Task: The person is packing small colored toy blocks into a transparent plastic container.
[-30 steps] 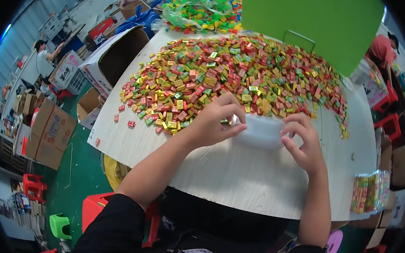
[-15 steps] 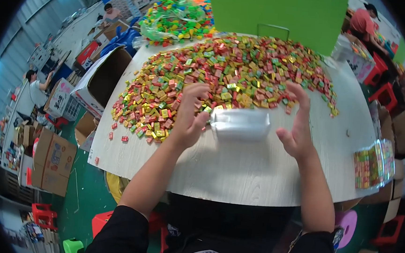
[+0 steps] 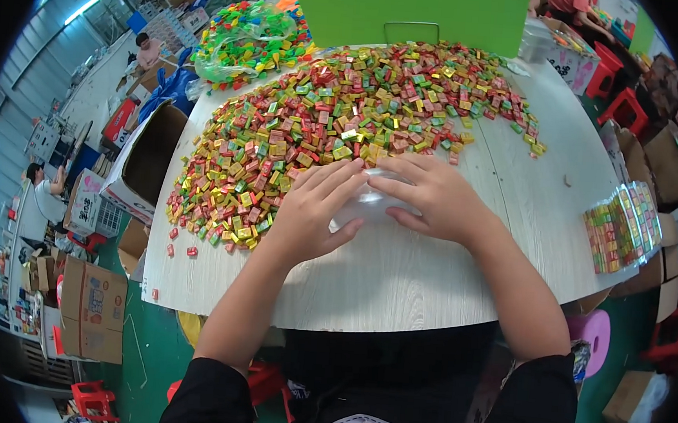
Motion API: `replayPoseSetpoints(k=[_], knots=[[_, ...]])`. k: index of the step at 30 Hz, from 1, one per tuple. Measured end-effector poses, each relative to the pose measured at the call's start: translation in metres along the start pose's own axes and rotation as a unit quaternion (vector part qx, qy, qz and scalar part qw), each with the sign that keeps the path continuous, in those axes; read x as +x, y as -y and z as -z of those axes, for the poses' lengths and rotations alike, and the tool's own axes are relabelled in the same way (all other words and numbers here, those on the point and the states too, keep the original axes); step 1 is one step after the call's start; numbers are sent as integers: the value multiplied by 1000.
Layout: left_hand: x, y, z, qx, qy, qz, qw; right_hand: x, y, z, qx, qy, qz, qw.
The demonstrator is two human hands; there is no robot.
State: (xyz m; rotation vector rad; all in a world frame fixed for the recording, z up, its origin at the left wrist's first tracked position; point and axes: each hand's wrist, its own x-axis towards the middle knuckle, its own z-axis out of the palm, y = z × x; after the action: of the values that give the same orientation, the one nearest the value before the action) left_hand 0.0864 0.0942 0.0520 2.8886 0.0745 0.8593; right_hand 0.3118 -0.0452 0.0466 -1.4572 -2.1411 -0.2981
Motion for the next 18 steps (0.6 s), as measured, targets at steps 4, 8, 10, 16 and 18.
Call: replayPoseSetpoints(k=[4, 8, 10, 16, 18], knots=[[1, 2, -4, -8, -24, -4, 1000, -2, -3, -9, -4, -34, 12, 999], [0, 9, -19, -16, -72, -28, 997, -6, -17, -26, 6, -108, 74, 991], [0, 14, -25, -1, -108, -35, 994, -2, -19, -33, -2, -140, 94, 986], [1, 12, -41, 19, -157, -46, 986, -8, -20, -36, -16, -185, 104, 977], [2, 12, -42, -7, -160, -47, 986, -7, -23, -37, -21, -198, 116, 973]])
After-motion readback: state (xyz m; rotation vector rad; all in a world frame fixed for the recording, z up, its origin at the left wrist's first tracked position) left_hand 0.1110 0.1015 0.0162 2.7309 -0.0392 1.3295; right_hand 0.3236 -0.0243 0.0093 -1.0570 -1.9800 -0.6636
